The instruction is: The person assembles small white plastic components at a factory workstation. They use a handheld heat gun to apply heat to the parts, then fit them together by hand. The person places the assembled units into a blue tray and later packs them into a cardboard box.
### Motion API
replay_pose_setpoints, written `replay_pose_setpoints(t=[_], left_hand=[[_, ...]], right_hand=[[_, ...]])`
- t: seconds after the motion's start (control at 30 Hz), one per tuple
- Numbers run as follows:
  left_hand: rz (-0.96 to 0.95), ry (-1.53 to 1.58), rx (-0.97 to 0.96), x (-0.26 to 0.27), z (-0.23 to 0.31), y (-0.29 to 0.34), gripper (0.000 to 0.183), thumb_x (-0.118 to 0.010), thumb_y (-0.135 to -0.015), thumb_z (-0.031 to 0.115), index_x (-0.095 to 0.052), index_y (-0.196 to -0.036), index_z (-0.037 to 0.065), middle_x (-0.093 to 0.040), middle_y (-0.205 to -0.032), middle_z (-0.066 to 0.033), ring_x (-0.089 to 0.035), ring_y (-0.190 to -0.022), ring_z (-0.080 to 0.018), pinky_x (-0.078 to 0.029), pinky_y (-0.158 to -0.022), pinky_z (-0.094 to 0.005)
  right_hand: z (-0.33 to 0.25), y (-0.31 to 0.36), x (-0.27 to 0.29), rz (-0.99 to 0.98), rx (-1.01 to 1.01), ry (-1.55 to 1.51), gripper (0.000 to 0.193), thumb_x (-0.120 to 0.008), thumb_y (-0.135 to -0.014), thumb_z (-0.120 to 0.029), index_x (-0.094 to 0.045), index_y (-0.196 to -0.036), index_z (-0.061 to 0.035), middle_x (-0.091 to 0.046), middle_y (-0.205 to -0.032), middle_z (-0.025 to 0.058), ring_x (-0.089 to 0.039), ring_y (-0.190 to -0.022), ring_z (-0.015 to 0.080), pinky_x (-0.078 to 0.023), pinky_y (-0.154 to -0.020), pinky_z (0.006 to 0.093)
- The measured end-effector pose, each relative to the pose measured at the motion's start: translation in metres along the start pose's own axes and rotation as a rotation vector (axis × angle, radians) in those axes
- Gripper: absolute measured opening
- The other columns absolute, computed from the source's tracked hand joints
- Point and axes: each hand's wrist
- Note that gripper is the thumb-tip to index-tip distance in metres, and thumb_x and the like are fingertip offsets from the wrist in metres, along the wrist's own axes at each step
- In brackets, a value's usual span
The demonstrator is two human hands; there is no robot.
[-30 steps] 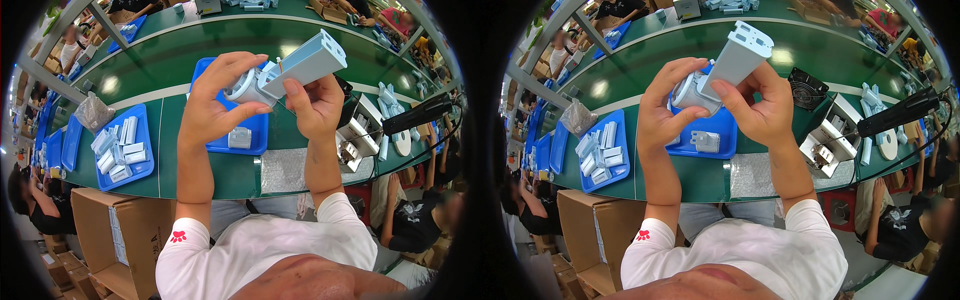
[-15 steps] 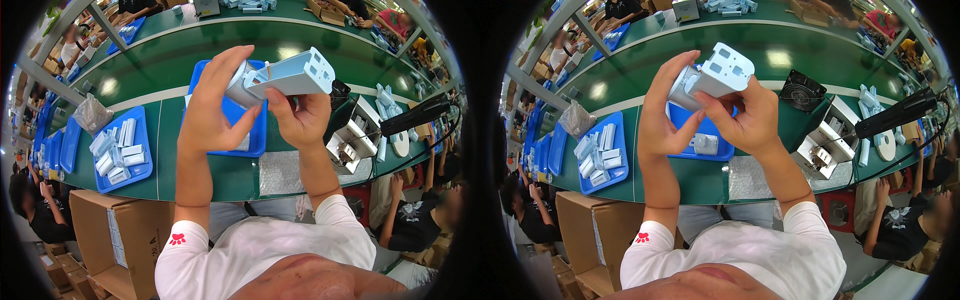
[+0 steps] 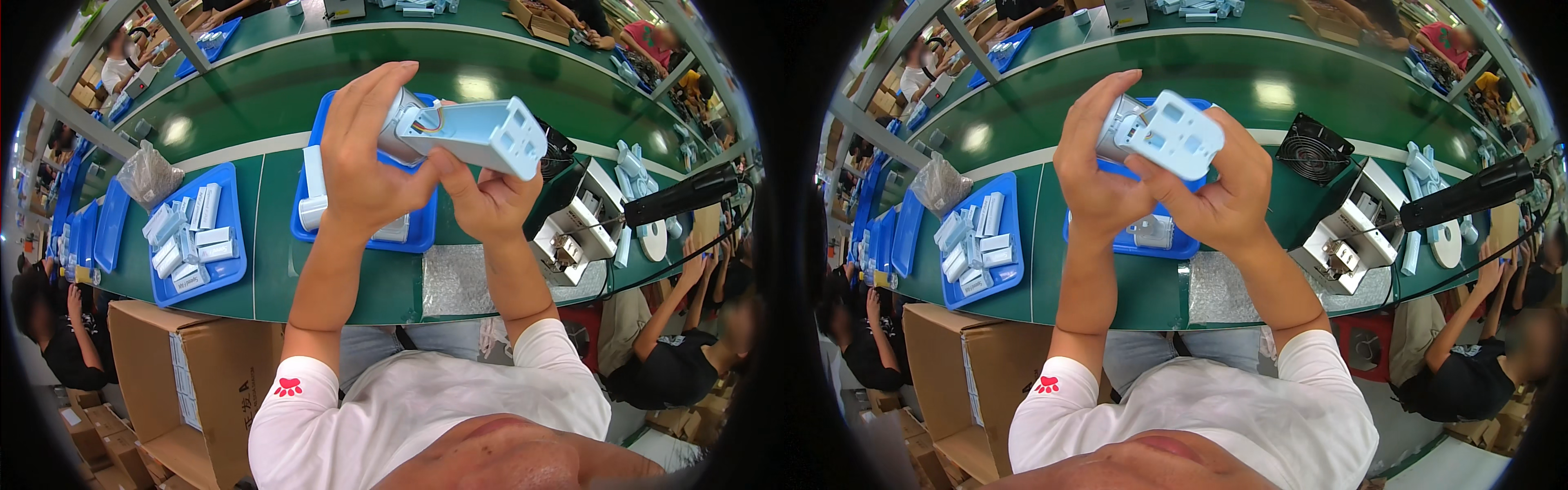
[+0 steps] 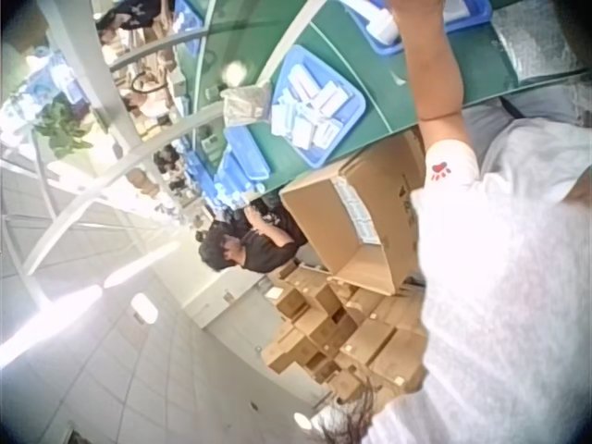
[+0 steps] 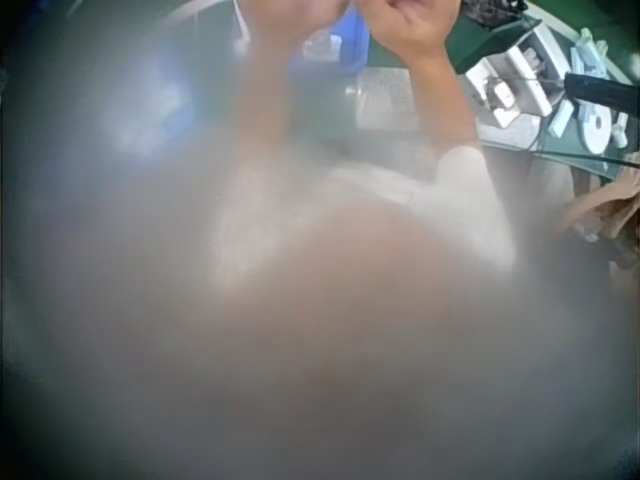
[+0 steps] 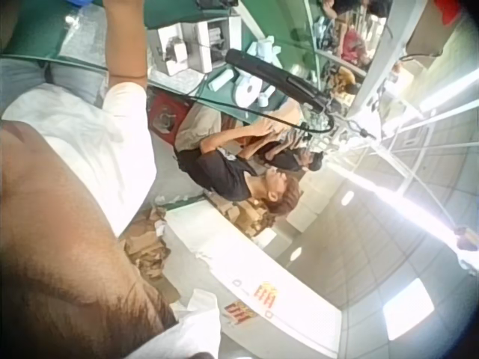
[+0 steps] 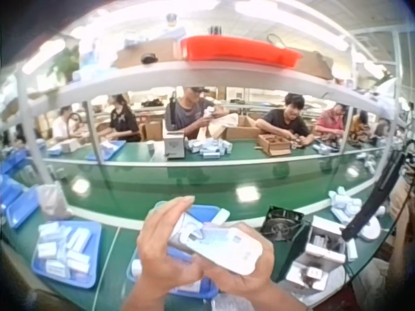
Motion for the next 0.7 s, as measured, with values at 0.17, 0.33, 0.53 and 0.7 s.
replay_pose_setpoints(t=[0.17, 0.33, 0.53, 0.7], left_hand=[[0.041, 0.022, -0.048, -0.002, -0.005, 0.002, 0.062, -0.076, -0.066, 0.020, -0.068, -0.124, -0.001, -0.071, -0.123, -0.0181, -0.068, -0.111, -0.0372, -0.053, -0.098, -0.0421], [0.037, 0.074, 0.015, 0.000, -0.001, 0.005, 0.062, -0.075, -0.066, 0.021, -0.068, -0.123, -0.002, -0.072, -0.121, -0.0186, -0.068, -0.112, -0.0376, -0.054, -0.098, -0.0418], [-0.019, 0.096, 0.023, 0.007, 0.013, 0.004, 0.063, -0.079, -0.067, 0.016, -0.067, -0.127, 0.002, -0.068, -0.125, -0.0168, -0.065, -0.113, -0.0360, -0.052, -0.098, -0.0415], [-0.390, 0.185, 0.231, 0.027, 0.058, 0.017, 0.076, -0.083, -0.072, 0.012, -0.056, -0.142, 0.007, -0.050, -0.140, -0.0177, -0.050, -0.126, -0.0386, -0.043, -0.107, -0.0436]], right_hand=[[-0.002, 0.003, -0.003, -0.013, -0.011, -0.003, 0.038, -0.091, -0.075, -0.018, -0.073, -0.104, 0.0002, -0.072, -0.090, 0.0114, -0.069, -0.074, 0.0229, -0.053, -0.064, 0.0305], [-0.001, 0.003, -0.005, -0.003, 0.028, -0.019, 0.037, -0.089, -0.076, -0.018, -0.073, -0.104, -0.0001, -0.071, -0.087, 0.0112, -0.067, -0.072, 0.0236, -0.052, -0.062, 0.0312], [-0.014, -0.005, 0.005, -0.062, 0.033, -0.047, 0.035, -0.090, -0.074, -0.013, -0.074, -0.103, -0.0013, -0.071, -0.088, 0.0100, -0.066, -0.070, 0.0231, -0.052, -0.063, 0.0311], [-0.035, 0.015, 0.047, -0.139, -0.167, -0.099, 0.034, -0.086, -0.075, -0.004, -0.075, -0.107, 0.0024, -0.076, -0.102, 0.0137, -0.074, -0.089, 0.0204, -0.057, -0.078, 0.0314]])
Point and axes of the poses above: each hand's wrist, its own y-axis away from the middle knuckle, its own x-axis out of the back of the hand, z = x × y
